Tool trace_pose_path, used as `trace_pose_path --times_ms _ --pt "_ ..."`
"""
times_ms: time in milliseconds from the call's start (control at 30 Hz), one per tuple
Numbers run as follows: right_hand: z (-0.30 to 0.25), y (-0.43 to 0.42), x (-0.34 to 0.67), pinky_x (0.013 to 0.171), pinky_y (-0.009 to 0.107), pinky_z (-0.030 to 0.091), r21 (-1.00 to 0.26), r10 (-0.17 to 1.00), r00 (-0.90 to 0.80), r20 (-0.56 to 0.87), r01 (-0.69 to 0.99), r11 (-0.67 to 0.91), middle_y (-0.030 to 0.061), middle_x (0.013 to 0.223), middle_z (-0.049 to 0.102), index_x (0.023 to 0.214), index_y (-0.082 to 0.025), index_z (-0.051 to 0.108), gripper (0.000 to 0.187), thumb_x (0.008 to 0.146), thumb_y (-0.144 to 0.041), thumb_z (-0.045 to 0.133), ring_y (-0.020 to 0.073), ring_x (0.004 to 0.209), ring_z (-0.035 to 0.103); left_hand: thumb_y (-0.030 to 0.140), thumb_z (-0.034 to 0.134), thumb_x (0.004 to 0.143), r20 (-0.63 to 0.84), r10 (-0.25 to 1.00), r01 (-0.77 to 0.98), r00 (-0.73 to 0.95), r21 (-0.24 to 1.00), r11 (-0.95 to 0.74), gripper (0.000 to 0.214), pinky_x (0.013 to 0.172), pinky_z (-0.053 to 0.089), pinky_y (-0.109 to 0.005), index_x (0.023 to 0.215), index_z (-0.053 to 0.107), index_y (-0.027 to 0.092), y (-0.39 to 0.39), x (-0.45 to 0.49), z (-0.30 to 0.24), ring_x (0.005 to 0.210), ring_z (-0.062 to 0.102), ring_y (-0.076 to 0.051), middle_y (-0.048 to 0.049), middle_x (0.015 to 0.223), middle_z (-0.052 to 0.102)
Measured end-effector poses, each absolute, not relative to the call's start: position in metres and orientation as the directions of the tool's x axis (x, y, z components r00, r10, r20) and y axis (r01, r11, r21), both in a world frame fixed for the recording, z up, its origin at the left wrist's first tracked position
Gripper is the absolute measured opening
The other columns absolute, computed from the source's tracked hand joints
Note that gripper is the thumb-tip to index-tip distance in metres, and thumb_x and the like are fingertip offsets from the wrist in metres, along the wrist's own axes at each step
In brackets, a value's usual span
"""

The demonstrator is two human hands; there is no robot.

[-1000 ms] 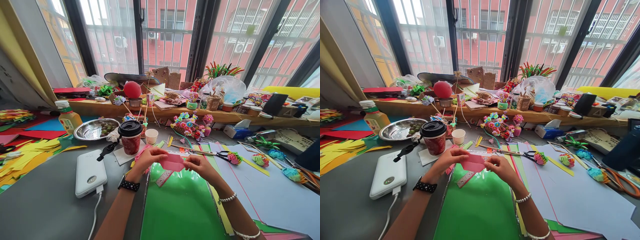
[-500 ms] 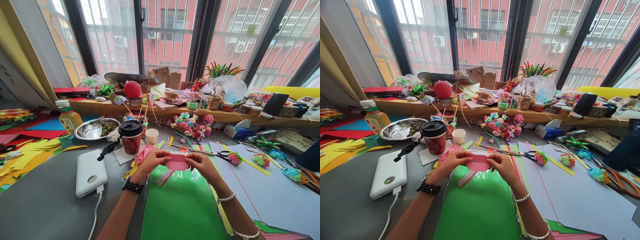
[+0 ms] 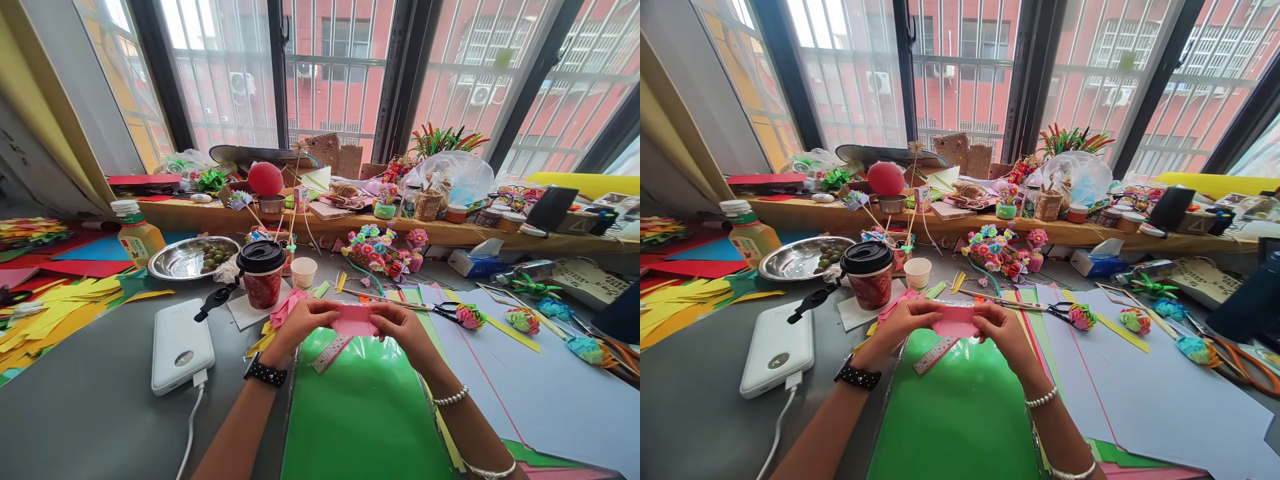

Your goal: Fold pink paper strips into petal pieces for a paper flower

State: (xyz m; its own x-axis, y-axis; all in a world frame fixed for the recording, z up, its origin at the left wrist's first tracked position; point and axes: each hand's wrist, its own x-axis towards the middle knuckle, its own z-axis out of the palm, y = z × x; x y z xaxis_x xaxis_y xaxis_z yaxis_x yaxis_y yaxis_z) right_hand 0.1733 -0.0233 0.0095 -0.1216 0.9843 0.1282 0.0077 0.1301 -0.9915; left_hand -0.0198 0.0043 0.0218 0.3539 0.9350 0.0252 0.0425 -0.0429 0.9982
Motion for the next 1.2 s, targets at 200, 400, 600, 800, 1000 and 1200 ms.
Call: trace_pose_path --times_ms 200,400,600,800,1000,1200 --pt "0.006 -0.022 0.173 0.045 0.021 0.042 -0.988 0.983 -0.096 0.157 -0.014 0.156 0.0006 0.061 0.059 0.079 -0.014 0.063 0.02 0.065 -0.028 0.061 0.008 0.047 0.05 0.028 0.067 0.055 0.029 0.96 0.06 0.278 0.997 -0.047 0.019 0.051 0.042 -0.021 0.069 0.069 0.015 0.004 -0.013 0.023 0.054 0.052 -0.011 -0.0037 0.065 0.065" --pt "0.008 -0.023 0.174 0.045 0.021 0.041 -0.983 0.979 -0.089 0.182 0.007 0.184 0.0011 0.063 0.061 0.08 -0.016 0.066 0.018 0.067 -0.026 0.059 0.0079 0.048 0.05 0.028 0.067 0.056 -0.002 0.948 0.039 0.318 0.999 -0.011 0.021 0.054 0.042 -0.021 0.071 0.069 0.013 0.005 -0.014 0.021 0.057 0.052 -0.012 -0.0041 0.067 0.064" --pt "0.008 -0.023 0.174 0.047 0.021 0.042 -0.98 0.976 -0.093 0.197 0.01 0.199 0.001 0.064 0.062 0.08 -0.018 0.067 0.017 0.067 -0.019 0.056 0.0075 0.048 0.049 0.039 0.062 0.06 -0.091 0.909 -0.02 0.408 0.994 0.109 0.028 0.056 0.042 -0.022 0.069 0.065 0.012 0.004 -0.01 0.02 0.056 0.052 -0.011 -0.0017 0.063 0.059" --pt "0.008 -0.024 0.174 0.048 0.021 0.042 -0.979 0.973 -0.119 0.2 0.025 0.204 -0.0003 0.063 0.062 0.078 -0.018 0.067 0.017 0.066 -0.016 0.055 0.0073 0.047 0.049 0.039 0.061 0.062 -0.138 0.906 0.006 0.399 0.989 0.148 0.032 0.053 0.04 -0.02 0.073 0.064 0.009 0.002 -0.006 0.019 0.054 0.048 -0.009 -0.0012 0.061 0.056" --pt "0.009 -0.025 0.174 0.049 0.022 0.044 -0.976 0.973 -0.14 0.185 0.09 0.198 0.0016 0.071 0.062 0.087 -0.017 0.063 0.022 0.066 -0.022 0.059 0.0087 0.052 0.051 0.033 0.062 0.062 -0.085 0.92 0.09 0.382 0.994 0.054 0.031 0.057 0.041 -0.02 0.081 0.066 0.01 0.001 -0.007 0.023 0.066 0.053 -0.012 -0.0063 0.078 0.062" --pt "0.01 -0.026 0.169 0.047 0.022 0.043 -0.965 0.97 -0.157 0.187 0.153 0.211 0.002 0.067 0.061 0.08 -0.015 0.064 0.024 0.07 -0.034 0.055 0.0094 0.05 0.051 0.035 0.06 0.063 -0.029 0.889 0.109 0.458 0.994 -0.024 0.034 0.068 0.044 -0.027 0.088 0.065 0.013 0.002 -0.008 0.019 0.082 0.056 -0.02 -0.0081 0.089 0.064"
